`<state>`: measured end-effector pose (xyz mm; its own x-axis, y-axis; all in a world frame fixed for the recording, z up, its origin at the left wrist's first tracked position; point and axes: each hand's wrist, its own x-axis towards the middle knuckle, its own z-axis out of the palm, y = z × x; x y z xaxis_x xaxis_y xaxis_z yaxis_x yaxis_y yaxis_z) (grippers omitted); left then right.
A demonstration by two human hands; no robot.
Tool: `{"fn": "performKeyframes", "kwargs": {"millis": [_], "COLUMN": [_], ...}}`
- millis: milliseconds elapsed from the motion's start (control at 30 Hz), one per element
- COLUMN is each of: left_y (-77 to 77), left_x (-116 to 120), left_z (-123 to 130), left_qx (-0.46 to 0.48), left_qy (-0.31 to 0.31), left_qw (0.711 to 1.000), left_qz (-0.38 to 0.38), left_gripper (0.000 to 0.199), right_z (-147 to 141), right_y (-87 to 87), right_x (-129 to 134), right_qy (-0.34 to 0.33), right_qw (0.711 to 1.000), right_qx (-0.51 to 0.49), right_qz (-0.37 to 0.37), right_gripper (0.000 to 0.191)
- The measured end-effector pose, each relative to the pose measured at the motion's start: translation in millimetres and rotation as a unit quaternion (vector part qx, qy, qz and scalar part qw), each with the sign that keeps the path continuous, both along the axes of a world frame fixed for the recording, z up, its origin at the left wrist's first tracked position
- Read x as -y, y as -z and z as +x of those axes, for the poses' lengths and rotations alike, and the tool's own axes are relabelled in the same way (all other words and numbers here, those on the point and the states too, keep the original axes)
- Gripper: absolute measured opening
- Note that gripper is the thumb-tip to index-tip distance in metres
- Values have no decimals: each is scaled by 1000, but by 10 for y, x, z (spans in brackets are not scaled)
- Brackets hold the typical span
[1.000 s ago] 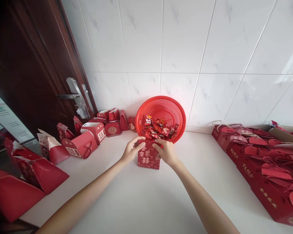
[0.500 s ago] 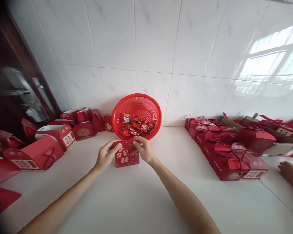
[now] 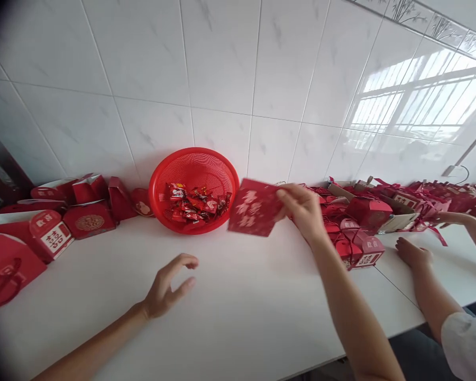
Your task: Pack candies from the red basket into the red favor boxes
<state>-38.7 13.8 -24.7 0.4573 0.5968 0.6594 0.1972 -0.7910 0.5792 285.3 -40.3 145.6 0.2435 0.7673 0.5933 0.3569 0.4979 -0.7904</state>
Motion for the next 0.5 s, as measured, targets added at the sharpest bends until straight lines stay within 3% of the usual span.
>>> {"fn": "performKeyframes", "kwargs": {"millis": [133,267,400,500], "left_y": [57,16,5,25], "left_x": [126,153,141,144], "left_z": [125,148,146,155], "left_qx": [-86,-112,-111,-113], "left_qy": [122,131,123,124], "left_qw": [987,982,985,984], "left_qz": [66,75,55,53], "left_gripper": [16,15,14,15], "right_z": [719,1170,1432,1652], "right_y": [-314,-440,-361,-185], "right_x": [235,397,425,293], "right_qy": [250,409,514,578], "right_qw": [965,907,856,810], "right_qx": [-21,-33,-15,89], "right_qz": [82,94,49,-41], "right_gripper": [21,6,8,13]}}
